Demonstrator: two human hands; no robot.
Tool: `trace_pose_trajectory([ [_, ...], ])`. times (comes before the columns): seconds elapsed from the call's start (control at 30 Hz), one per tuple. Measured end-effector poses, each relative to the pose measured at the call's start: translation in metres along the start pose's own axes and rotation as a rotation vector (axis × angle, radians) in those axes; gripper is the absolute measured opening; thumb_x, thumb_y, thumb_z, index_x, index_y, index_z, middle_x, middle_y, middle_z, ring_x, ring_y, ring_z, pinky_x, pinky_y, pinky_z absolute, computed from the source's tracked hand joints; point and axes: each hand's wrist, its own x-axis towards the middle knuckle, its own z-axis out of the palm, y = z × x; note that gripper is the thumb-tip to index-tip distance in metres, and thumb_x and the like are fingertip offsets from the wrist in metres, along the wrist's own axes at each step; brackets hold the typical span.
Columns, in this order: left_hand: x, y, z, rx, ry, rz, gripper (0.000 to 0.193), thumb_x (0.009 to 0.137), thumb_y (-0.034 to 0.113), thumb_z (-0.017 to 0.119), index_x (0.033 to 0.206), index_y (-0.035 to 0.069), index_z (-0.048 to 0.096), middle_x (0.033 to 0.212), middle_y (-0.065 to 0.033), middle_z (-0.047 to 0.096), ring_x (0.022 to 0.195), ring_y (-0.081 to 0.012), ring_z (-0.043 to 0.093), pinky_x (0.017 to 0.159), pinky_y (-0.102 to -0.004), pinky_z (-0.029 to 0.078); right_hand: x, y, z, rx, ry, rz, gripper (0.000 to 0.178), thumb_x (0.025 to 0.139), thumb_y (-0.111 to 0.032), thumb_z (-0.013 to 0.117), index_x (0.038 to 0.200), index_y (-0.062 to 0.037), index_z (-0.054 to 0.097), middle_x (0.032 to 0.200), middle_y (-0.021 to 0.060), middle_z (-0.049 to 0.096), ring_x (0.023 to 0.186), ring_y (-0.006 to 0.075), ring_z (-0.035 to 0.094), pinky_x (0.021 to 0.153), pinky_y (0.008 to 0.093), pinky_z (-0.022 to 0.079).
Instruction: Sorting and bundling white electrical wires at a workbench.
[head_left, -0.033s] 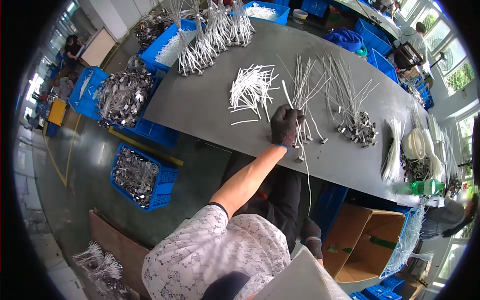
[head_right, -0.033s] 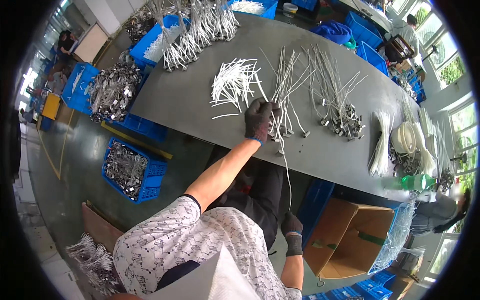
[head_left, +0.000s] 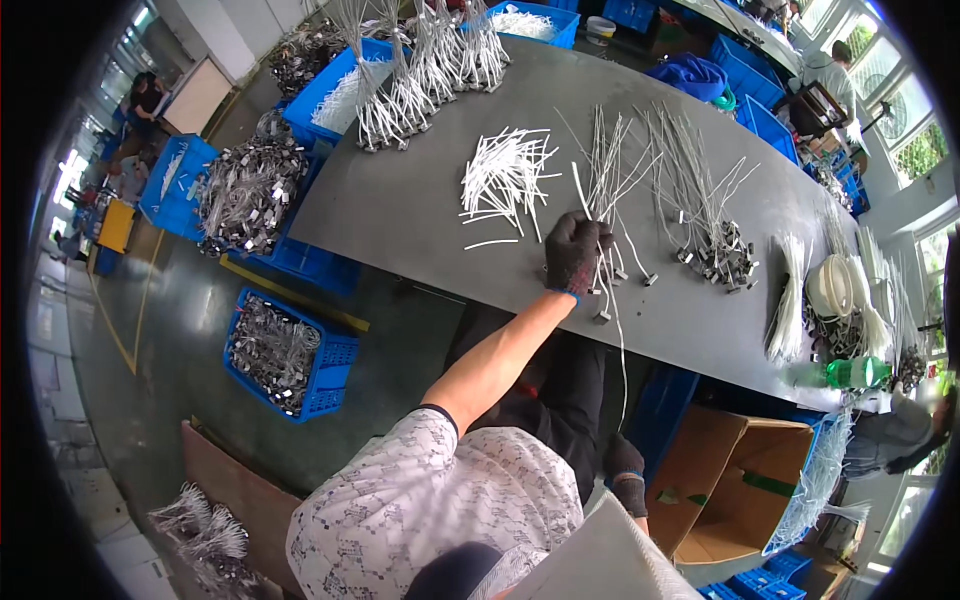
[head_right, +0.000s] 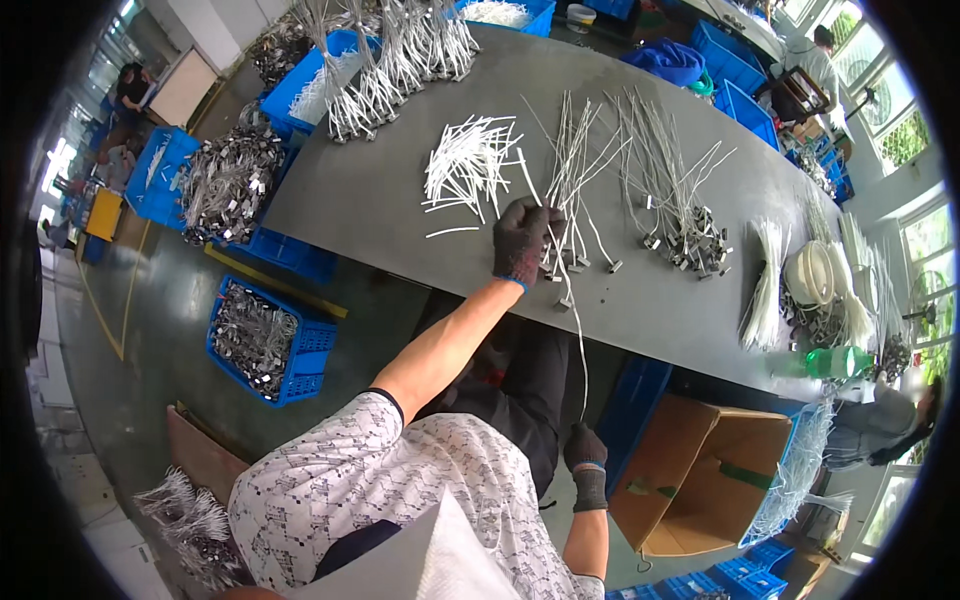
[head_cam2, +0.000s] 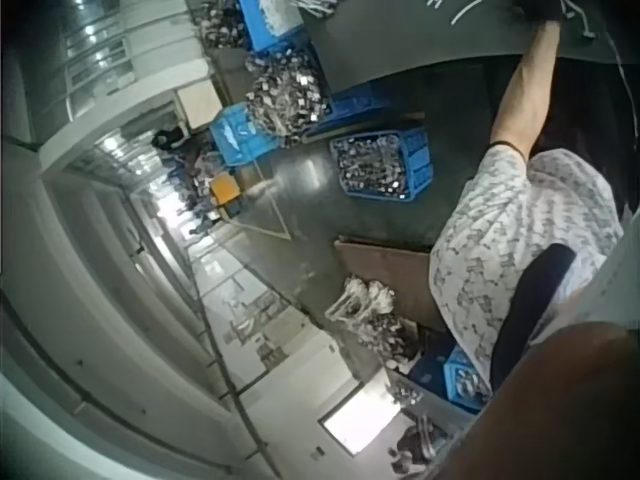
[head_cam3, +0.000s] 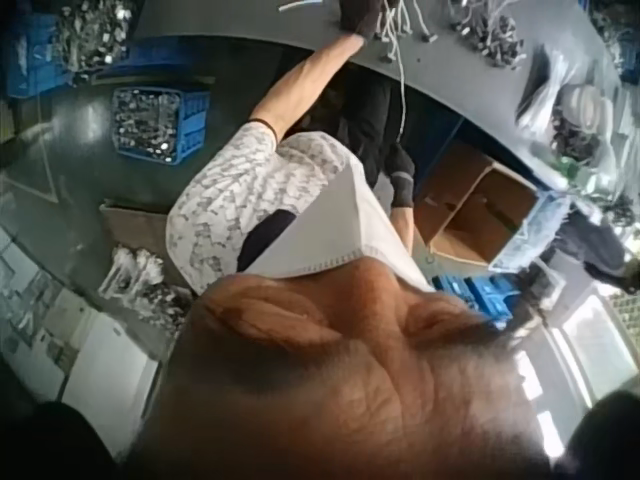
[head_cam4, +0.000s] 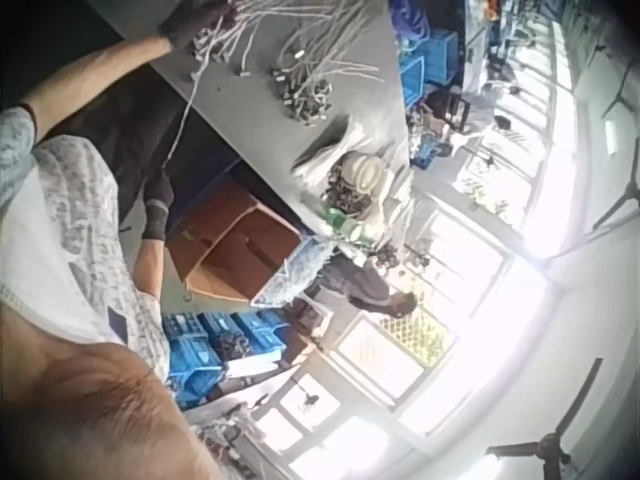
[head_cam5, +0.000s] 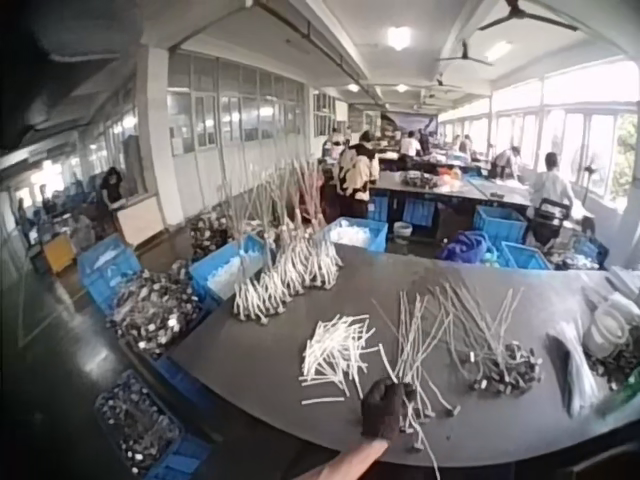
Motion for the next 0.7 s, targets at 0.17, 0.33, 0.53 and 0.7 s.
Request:
trace_pose_trajectory([
  [0.17,-0.009,0.012,-0.010,0.189,-0.273,-0.238,0.014,0.095,0.011,0.067,0.102,-0.001,0.065,0.090,-0.0084,0.072,0.076,-0.0155,0.071,0.066,-0.0298,0.060,-0.013,0.014,0.016,-0.025,-0.034,0.032,0.028,0.091,-0.018,0.053,0.112,-0.0109,0.070,0.099,0.0197,0.073,0.093,0.0400,0.071,0.079,0.0493,0.057],
  [0.33,-0.039,0.002,-0.001,0.341,-0.321,-0.255,0.019,0.095,0.022,0.070,0.097,0.003,0.069,0.083,-0.0041,0.071,0.072,-0.0128,0.069,0.065,-0.0296,0.059,-0.004,-0.019,-0.022,0.208,0.212,-0.177,0.023,0.093,-0.019,0.057,0.109,-0.0100,0.071,0.100,0.0190,0.072,0.093,0.0404,0.070,0.078,0.0487,0.056],
  [0.53,-0.096,-0.020,-0.007,0.625,-0.704,-0.264,0.019,0.095,0.020,0.071,0.097,0.002,0.072,0.084,-0.0018,0.070,0.083,-0.0079,0.063,0.076,-0.0270,0.053,0.003,-0.083,-0.095,0.435,0.617,-0.319,0.025,0.097,-0.026,0.061,0.112,-0.0093,0.070,0.095,0.0170,0.072,0.084,0.0362,0.070,0.072,0.0418,0.056],
  [0.7,-0.110,0.005,-0.006,0.295,-0.685,-0.384,0.030,0.095,0.023,0.073,0.113,0.000,0.072,0.106,-0.0064,0.074,0.101,-0.0143,0.068,0.091,-0.0291,0.054,-0.015,-0.111,-0.128,1.096,0.584,-0.292,0.019,0.098,-0.014,0.061,0.114,-0.0045,0.065,0.104,0.0145,0.070,0.080,0.0255,0.067,0.072,0.0370,0.055],
])
